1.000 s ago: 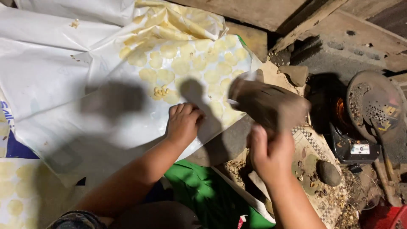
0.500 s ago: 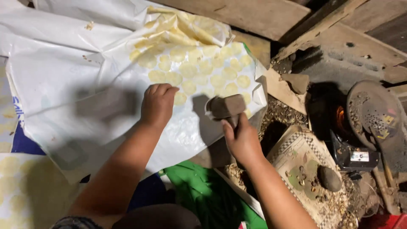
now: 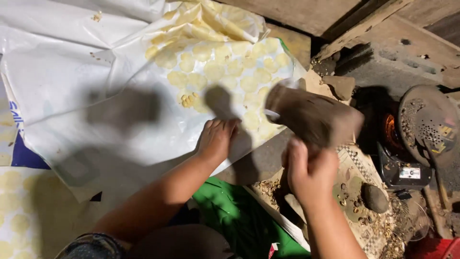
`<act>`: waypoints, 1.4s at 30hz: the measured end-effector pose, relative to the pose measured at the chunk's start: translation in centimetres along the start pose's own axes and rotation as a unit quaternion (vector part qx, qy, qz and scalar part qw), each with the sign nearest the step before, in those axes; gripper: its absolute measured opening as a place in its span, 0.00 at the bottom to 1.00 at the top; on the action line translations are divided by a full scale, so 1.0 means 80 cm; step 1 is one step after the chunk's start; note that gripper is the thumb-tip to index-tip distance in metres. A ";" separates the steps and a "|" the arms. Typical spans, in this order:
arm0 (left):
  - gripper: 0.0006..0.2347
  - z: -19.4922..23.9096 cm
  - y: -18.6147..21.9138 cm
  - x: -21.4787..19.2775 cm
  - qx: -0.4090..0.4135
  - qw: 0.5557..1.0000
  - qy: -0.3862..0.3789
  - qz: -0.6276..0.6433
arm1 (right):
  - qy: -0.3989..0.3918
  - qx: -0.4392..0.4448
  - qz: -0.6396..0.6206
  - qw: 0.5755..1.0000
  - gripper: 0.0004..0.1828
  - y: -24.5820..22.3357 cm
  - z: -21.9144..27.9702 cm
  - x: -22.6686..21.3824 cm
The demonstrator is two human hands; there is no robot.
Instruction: The person cracks nuts using a stone on a patterned tile, then uses a hammer to flatten the nut pieces on a white sheet. They also stir nuts in a pan on a portable gas stove and transfer them into a red basket.
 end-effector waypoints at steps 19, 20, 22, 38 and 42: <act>0.10 -0.019 -0.124 -0.093 -0.008 0.991 0.126 -0.047 | -0.151 0.055 0.095 0.982 0.23 0.041 -0.017 0.108; 0.08 -0.024 -0.125 -0.093 -0.011 0.990 0.137 -0.035 | -0.136 0.069 0.139 0.978 0.27 0.066 -0.014 0.123; 0.05 -0.033 -0.127 -0.096 -0.013 0.988 0.151 -0.023 | -0.118 0.078 0.182 0.973 0.32 0.101 -0.012 0.156; 0.05 -0.048 -0.056 -0.036 0.050 0.990 0.108 -0.078 | 0.085 -0.080 0.014 0.993 0.12 0.012 -0.050 0.090; 0.10 -0.041 -0.077 -0.110 0.019 0.976 0.147 -0.157 | -0.146 0.012 0.208 0.967 0.27 0.084 -0.047 0.208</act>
Point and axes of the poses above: each hand's wrist, its own z-axis away from the middle knuckle, its own x-axis out of the palm, y = z × x, the point moved 6 cm from there along -z, towards the middle knuckle, and after that the axes turned 2 degrees about z, right-handed, at the moved point
